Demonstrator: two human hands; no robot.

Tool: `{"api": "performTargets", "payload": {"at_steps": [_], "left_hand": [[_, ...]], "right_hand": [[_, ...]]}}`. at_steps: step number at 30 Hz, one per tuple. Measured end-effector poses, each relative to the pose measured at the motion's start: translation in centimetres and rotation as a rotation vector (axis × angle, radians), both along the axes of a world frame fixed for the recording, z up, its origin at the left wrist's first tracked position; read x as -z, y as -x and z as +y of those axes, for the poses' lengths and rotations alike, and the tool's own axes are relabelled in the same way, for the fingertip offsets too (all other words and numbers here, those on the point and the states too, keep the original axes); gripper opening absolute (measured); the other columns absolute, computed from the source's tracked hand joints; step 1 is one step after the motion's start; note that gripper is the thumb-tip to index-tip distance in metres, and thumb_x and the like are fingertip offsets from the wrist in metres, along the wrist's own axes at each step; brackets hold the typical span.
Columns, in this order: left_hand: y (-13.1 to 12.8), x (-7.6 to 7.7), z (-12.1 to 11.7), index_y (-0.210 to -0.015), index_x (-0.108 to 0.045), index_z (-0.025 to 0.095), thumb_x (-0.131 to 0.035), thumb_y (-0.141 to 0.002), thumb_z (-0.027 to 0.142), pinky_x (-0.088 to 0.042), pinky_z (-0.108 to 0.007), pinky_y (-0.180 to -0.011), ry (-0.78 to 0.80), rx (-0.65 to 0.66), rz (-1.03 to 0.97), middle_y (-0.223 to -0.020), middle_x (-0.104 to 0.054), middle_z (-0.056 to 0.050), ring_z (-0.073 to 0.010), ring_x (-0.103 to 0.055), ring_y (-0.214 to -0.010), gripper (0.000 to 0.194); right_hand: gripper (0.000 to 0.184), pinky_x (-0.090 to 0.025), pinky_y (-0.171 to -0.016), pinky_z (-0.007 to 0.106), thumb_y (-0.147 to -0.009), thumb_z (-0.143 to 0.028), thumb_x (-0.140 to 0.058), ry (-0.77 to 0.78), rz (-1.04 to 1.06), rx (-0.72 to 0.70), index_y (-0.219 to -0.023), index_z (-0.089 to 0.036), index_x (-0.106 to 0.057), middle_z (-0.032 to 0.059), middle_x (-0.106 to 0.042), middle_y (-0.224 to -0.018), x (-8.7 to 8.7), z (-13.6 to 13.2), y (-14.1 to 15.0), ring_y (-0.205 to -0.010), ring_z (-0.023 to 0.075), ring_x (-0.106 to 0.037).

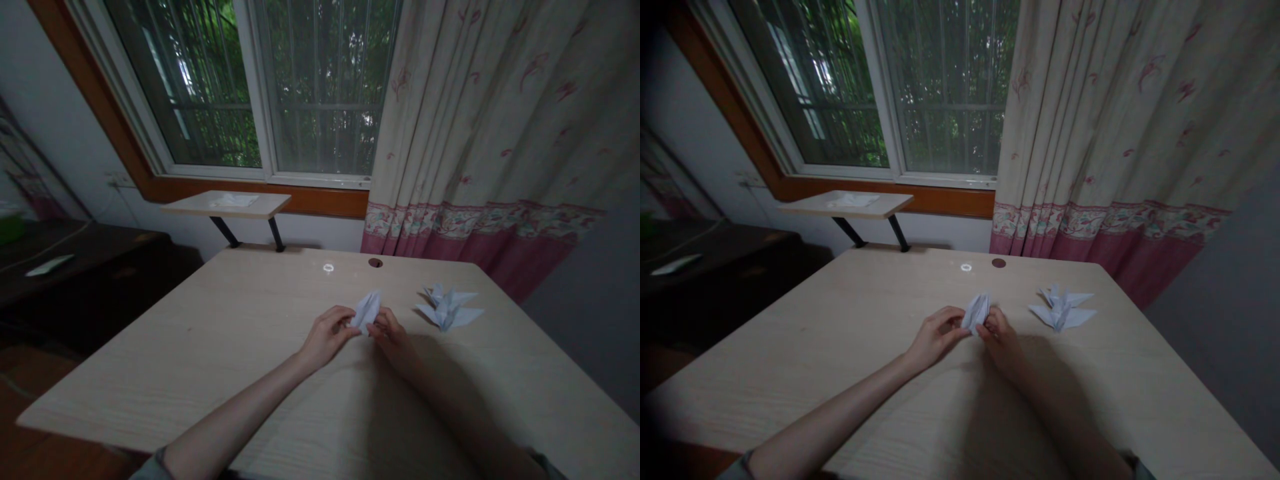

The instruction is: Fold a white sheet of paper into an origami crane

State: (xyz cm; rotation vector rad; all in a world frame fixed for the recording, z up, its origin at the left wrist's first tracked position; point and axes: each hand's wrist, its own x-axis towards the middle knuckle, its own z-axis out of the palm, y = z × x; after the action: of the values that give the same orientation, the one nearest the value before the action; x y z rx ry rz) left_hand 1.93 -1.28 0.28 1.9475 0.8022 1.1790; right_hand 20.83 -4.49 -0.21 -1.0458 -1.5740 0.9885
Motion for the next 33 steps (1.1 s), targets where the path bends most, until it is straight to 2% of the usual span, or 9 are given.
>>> {"api": "performTargets", "payload": {"at_steps": [2,4,9,13,18,22,26,29,33], "left_hand": [[-0.1,0.2,0.0,-0.107,-0.058,0.017,-0.073,-0.077,0.028,-0.049,-0.028,-0.078,0.074,-0.002,-0.061,-0.097,-0.064,-0.005,-0.0152,-0.060,-0.083,0.034],[-0.1,0.6,0.1,-0.108,-0.054,0.017,-0.072,-0.077,0.026,-0.049,-0.027,-0.076,0.121,0.007,-0.116,-0.095,-0.063,-0.004,-0.0144,-0.060,-0.081,0.037],[0.2,1.3,0.4,-0.096,-0.055,0.017,-0.063,-0.083,0.024,-0.046,-0.024,-0.071,0.074,-0.035,-0.079,-0.088,-0.060,-0.003,-0.0133,-0.057,-0.076,0.017],[0.3,0.9,0.2,-0.088,-0.058,0.017,-0.055,-0.089,0.023,-0.044,-0.024,-0.072,0.014,-0.037,0.061,-0.084,-0.061,-0.003,-0.0144,-0.056,-0.077,0.007],[0.1,-0.1,-0.3,-0.104,-0.059,0.020,-0.051,-0.091,0.020,-0.045,-0.029,-0.088,-0.030,0.046,0.125,-0.107,-0.061,-0.007,-0.0178,-0.057,-0.098,0.016],[0.0,-0.7,-0.7,-0.097,-0.063,0.020,-0.052,-0.091,0.021,-0.038,-0.034,-0.102,-0.105,0.031,0.137,-0.123,-0.050,-0.009,-0.0214,-0.046,-0.119,0.013],[0.0,-1.0,-1.1,-0.093,-0.066,0.019,-0.053,-0.091,0.025,-0.040,-0.035,-0.098,-0.130,-0.059,0.165,-0.111,-0.047,-0.009,-0.0210,-0.048,-0.108,0.014],[0.0,-1.1,-1.2,-0.095,-0.065,0.018,-0.054,-0.089,0.024,-0.044,-0.031,-0.088,-0.121,-0.030,0.179,-0.099,-0.050,-0.007,-0.0193,-0.051,-0.098,0.013],[0.2,-1.0,-1.0,-0.093,-0.063,0.017,-0.049,-0.090,0.020,-0.046,-0.029,-0.078,-0.084,0.013,0.185,-0.092,-0.056,-0.006,-0.0176,-0.054,-0.086,0.015]], "right_hand": [[0.022,-0.047,-0.086,0.036,-0.090,-0.038,-0.050,-0.012,-0.017,0.012,-0.104,-0.021,-0.047,0.0077,-0.066,-0.101,-0.2,-0.1,0.0,-0.091,0.0205,-0.063],[0.018,-0.047,-0.084,0.034,-0.090,-0.036,-0.050,-0.018,-0.052,0.032,-0.099,-0.021,-0.049,0.0067,-0.066,-0.098,-0.3,-0.2,0.1,-0.089,0.0198,-0.062],[0.014,-0.047,-0.076,0.030,-0.088,-0.034,-0.053,-0.040,-0.119,0.087,-0.092,-0.021,-0.053,0.0039,-0.064,-0.087,-0.2,-0.1,0.1,-0.082,0.0186,-0.061],[0.017,-0.047,-0.069,0.029,-0.085,-0.035,-0.057,-0.064,-0.163,0.094,-0.093,-0.020,-0.053,0.0037,-0.063,-0.085,0.3,-0.1,0.2,-0.075,0.0175,-0.060],[0.026,-0.047,-0.063,0.028,-0.082,-0.032,-0.060,-0.035,-0.162,0.069,-0.102,-0.019,-0.049,0.0030,-0.062,-0.083,0.4,-0.4,0.4,-0.070,0.0168,-0.059],[0.035,-0.048,-0.069,0.030,-0.083,-0.027,-0.058,-0.045,-0.220,0.043,-0.116,-0.019,-0.046,0.0056,-0.063,-0.092,0.0,-0.8,0.6,-0.075,0.0180,-0.059],[0.036,-0.046,-0.080,0.034,-0.083,-0.023,-0.058,-0.113,-0.330,0.011,-0.117,-0.020,-0.048,0.0087,-0.061,-0.104,-0.1,-0.8,0.6,-0.088,0.0207,-0.057],[0.035,-0.047,-0.079,0.034,-0.084,-0.024,-0.057,-0.133,-0.363,-0.007,-0.118,-0.020,-0.048,0.0088,-0.060,-0.105,0.0,-0.8,0.6,-0.087,0.0205,-0.057],[0.024,-0.047,-0.079,0.034,-0.091,-0.027,-0.046,-0.178,-0.367,-0.015,-0.114,-0.020,-0.049,0.0083,-0.060,-0.100,-0.6,-1.2,0.5,-0.086,0.0202,-0.057]]}}
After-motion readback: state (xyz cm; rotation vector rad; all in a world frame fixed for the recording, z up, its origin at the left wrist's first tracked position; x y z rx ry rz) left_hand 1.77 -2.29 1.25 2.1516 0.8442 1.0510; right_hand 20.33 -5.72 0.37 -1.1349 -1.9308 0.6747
